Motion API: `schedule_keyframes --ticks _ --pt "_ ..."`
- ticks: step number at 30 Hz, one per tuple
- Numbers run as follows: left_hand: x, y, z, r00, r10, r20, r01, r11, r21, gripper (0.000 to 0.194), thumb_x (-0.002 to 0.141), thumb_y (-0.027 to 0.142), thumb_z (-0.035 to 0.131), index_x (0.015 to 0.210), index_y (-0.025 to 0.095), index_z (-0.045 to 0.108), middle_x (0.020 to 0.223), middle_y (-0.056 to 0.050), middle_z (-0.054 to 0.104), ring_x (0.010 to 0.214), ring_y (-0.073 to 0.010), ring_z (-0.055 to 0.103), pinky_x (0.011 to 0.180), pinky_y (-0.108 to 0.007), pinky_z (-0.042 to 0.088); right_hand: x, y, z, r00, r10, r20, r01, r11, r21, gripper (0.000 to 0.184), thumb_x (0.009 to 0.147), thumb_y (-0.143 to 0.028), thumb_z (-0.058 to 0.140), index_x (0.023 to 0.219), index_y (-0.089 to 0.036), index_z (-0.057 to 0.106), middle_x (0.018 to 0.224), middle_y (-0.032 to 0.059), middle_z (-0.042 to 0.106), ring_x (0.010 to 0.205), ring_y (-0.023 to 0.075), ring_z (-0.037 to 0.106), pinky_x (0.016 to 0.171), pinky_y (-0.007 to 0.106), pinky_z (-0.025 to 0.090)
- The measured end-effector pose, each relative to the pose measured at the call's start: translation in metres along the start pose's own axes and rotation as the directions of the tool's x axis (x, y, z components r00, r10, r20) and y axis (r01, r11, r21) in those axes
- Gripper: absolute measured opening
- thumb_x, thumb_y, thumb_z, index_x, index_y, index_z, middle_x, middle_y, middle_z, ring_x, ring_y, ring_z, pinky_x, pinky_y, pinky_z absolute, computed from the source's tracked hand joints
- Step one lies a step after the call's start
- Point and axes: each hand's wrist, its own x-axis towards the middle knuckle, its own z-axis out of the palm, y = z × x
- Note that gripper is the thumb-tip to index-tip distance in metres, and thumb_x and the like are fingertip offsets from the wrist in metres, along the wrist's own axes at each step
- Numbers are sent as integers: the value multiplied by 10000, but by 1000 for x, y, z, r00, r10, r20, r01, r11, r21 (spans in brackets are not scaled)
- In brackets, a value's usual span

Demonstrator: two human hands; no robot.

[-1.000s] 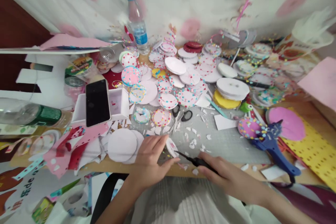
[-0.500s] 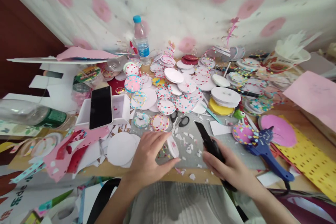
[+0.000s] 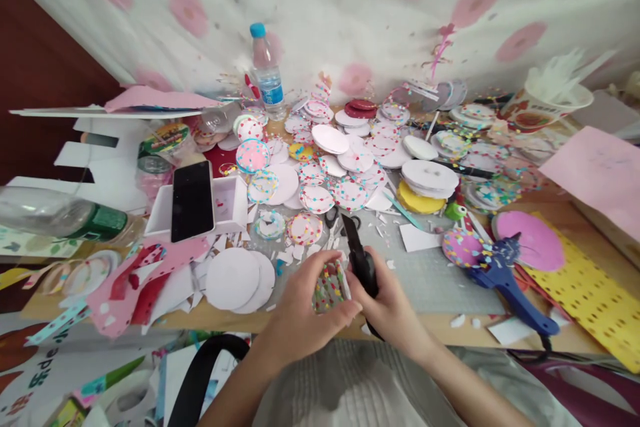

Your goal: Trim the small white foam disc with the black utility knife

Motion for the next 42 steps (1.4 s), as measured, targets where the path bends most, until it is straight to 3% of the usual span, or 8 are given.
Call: schedule_keyframes --ticks 5,16,22,28,31,35,38,42 --pt "6 10 0 974 -197 110 214 961 -174 279 882 395 501 1064 203 591 859 -21 653 812 -198 634 735 -312 527 1 1 6 998 42 44 -44 998 48 147 936 -367 509 895 -239 450 677 -52 511 615 131 504 583 242 454" --pt "1 -9 6 993 -65 96 83 975 -208 321 972 309 347 1131 180 595 859 -21 642 791 -170 592 775 -289 480 1 11 10 977 140 163 -161 979 122 126 948 -343 489 945 -252 402 598 -105 479 427 108 516 433 221 428" --pt "2 -20 11 998 -54 40 59 985 -160 380 982 315 306 1189 174 591 1056 -88 672 1017 -223 617 952 -378 473 5 11 11 967 167 193 -188 978 93 154 938 -369 499 943 -251 400 597 -104 491 421 111 520 435 228 429" --pt "1 -27 1 983 -169 70 183 895 -406 356 927 395 482 1225 208 529 1127 -90 682 936 -216 666 818 -350 543 -4 5 -7 962 228 151 -245 964 105 285 969 -525 401 903 -248 407 607 -86 447 455 104 448 435 220 394" --pt "-2 -28 -6 993 -118 -21 92 867 -490 525 792 388 706 1230 225 467 1254 -122 621 1073 -233 643 869 -331 534 -19 -1 -26 967 230 112 -224 973 -60 326 989 -523 329 971 -237 485 708 -17 582 587 149 575 545 252 474" --pt "-6 -29 -10 987 -42 -155 -35 884 -467 641 717 356 802 1234 230 444 1283 -138 597 1146 -246 613 918 -347 521 -35 -15 -40 937 187 294 -86 942 -324 278 1009 -425 344 1100 -251 541 885 34 692 814 199 673 693 288 502" --pt "-8 -30 -8 977 -5 -213 -83 912 -401 667 684 388 830 1211 217 457 1268 -148 602 1144 -264 614 919 -369 523 -39 -23 -41 892 199 406 -41 930 -366 229 1022 -366 348 1087 -263 541 921 17 701 814 176 678 700 272 493" --pt "-9 -32 -5 957 65 -283 -169 917 -361 651 658 384 854 1161 212 478 1251 -146 605 1132 -268 626 921 -381 524 -40 -24 -41 890 189 414 -5 913 -407 230 1021 -347 358 1148 -258 528 910 10 715 793 173 691 694 275 499"
